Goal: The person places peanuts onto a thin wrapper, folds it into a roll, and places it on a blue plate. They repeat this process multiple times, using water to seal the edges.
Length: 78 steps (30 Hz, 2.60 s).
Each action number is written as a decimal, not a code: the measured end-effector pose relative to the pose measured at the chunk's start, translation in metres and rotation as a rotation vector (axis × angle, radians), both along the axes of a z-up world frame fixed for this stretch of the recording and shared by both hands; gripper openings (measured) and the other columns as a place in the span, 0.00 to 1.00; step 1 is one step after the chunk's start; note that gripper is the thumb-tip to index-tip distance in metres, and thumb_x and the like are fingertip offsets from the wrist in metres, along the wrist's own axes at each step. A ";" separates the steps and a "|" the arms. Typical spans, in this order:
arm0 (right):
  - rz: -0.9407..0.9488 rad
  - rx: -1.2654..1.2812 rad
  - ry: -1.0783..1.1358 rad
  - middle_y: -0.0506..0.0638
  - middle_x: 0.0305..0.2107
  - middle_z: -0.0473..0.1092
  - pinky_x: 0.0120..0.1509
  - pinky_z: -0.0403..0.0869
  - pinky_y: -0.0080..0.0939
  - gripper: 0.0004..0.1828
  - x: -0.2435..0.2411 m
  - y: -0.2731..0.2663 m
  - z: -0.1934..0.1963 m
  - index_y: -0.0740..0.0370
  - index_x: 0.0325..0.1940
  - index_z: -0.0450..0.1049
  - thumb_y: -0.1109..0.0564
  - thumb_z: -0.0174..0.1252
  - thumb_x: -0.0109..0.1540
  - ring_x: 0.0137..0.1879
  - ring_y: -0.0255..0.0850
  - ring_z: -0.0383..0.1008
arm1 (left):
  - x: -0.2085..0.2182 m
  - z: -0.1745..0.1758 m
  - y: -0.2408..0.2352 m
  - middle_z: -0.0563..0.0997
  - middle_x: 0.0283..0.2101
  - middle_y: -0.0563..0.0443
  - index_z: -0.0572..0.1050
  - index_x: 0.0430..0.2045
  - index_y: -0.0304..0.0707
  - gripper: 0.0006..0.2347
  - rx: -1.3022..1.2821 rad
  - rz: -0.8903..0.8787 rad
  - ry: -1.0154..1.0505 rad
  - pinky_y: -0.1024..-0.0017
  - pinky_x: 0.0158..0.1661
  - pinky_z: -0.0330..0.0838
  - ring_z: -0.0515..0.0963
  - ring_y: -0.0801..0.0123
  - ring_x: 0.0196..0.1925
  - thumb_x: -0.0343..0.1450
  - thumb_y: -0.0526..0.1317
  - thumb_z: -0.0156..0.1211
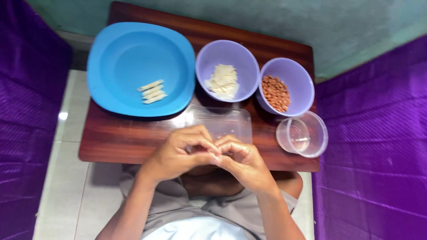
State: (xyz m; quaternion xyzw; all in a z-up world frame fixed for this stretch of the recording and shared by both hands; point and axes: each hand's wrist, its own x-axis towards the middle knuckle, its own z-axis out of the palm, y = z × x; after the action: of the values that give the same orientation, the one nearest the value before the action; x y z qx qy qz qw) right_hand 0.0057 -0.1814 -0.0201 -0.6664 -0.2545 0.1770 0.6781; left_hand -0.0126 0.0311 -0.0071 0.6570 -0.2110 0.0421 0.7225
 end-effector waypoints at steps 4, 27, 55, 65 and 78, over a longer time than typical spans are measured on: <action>-0.012 -0.224 -0.395 0.55 0.34 0.75 0.46 0.72 0.46 0.05 0.032 0.053 0.057 0.63 0.35 0.78 0.59 0.66 0.62 0.41 0.50 0.75 | 0.004 0.000 0.063 0.83 0.29 0.47 0.84 0.29 0.37 0.10 0.034 0.283 0.003 0.71 0.37 0.76 0.82 0.67 0.34 0.70 0.45 0.65; 0.184 -1.007 -1.144 0.42 0.27 0.74 0.41 0.59 0.49 0.04 0.161 0.200 0.006 0.48 0.28 0.81 0.57 0.66 0.58 0.40 0.47 0.66 | 0.074 -0.031 0.152 0.85 0.36 0.52 0.77 0.50 0.44 0.13 0.795 0.537 0.163 0.57 0.40 0.78 0.81 0.60 0.42 0.71 0.36 0.63; -0.036 -0.980 -0.725 0.62 0.27 0.76 0.46 0.75 0.55 0.05 0.156 0.030 0.095 0.61 0.36 0.79 0.65 0.61 0.57 0.41 0.62 0.78 | 0.122 0.035 0.033 0.80 0.34 0.40 0.78 0.46 0.38 0.08 0.527 0.386 -0.335 0.55 0.39 0.76 0.80 0.46 0.37 0.74 0.34 0.58; 0.059 -1.054 -0.553 0.51 0.30 0.79 0.47 0.79 0.53 0.07 0.176 0.054 0.041 0.52 0.37 0.81 0.55 0.66 0.55 0.41 0.55 0.82 | 0.142 0.022 0.012 0.79 0.31 0.49 0.79 0.48 0.38 0.08 0.400 0.544 -0.414 0.65 0.33 0.74 0.79 0.57 0.33 0.78 0.33 0.53; -0.303 -0.243 -0.197 0.53 0.28 0.77 0.38 0.76 0.35 0.10 0.104 -0.010 0.058 0.64 0.44 0.83 0.65 0.62 0.59 0.34 0.34 0.73 | 0.097 0.046 -0.017 0.83 0.33 0.45 0.83 0.36 0.38 0.06 0.331 0.215 -0.240 0.64 0.32 0.78 0.83 0.55 0.32 0.68 0.34 0.68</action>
State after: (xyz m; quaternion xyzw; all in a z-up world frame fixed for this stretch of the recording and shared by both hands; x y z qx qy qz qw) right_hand 0.1098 -0.1915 0.0383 -0.7879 -0.1932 0.0364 0.5836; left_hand 0.0843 0.0144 0.0387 0.7757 -0.2281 0.1616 0.5658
